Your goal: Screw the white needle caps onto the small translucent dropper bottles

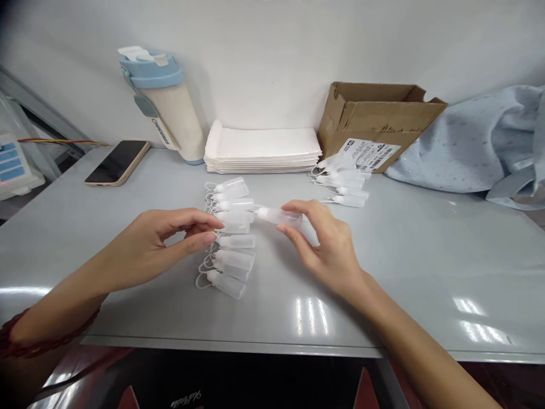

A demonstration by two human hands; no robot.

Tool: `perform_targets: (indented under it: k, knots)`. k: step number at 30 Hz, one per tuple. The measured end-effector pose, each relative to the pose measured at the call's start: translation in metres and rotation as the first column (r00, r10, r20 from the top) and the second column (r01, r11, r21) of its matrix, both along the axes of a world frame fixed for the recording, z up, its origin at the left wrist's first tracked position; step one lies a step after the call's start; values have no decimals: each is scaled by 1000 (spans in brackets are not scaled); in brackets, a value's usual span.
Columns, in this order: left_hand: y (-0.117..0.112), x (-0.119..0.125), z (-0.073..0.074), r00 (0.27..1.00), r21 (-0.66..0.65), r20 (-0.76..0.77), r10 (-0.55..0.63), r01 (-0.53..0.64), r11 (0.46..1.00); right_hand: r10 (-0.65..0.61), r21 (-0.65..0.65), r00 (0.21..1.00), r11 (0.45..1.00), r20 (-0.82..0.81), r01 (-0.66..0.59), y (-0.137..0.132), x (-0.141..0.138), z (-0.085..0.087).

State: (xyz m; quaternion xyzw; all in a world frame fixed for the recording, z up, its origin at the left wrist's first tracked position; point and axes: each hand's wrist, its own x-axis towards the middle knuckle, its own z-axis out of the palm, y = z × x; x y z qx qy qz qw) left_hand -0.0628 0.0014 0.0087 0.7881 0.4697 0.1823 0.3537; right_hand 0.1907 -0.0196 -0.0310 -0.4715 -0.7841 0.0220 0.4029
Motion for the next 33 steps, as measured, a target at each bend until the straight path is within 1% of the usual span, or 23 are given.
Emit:
perform_targets:
  k: [2,5,7,11,15,18,22,28,33]
  knots:
    - [-3,4,-1,999,-7,26,-19,19,1000,64,38,997,997,48,-66,-5,-7,2]
    - [-8,7,-2,998,-32,31,-51,52,998,155,89,985,983,74,-161,-9,-13,4]
    - [-9,9,-2,997,-50,29,-77,78,996,182,106,980,976,76,-189,-10,-15,4]
    - [-10,10,-1,995,-88,37,-90,93,992,170,101,983,979,75,-177,-10,-14,2]
    - [-10,10,1,994,-117,48,-96,101,988,156,136,986,977,65,-164,-9,-13,0]
    - [-11,10,1,994,-154,43,-98,104,983,144,139,988,979,63,-152,-8,-13,0]
    - [-11,11,-1,995,-126,58,-84,91,988,148,127,987,980,60,-154,-9,-13,0]
    - [-11,9,-1,997,-62,80,-19,24,998,161,128,986,978,53,-167,-9,-13,0]
    - [-12,10,0,997,-84,64,-46,51,995,158,133,987,978,43,-162,-9,-13,0]
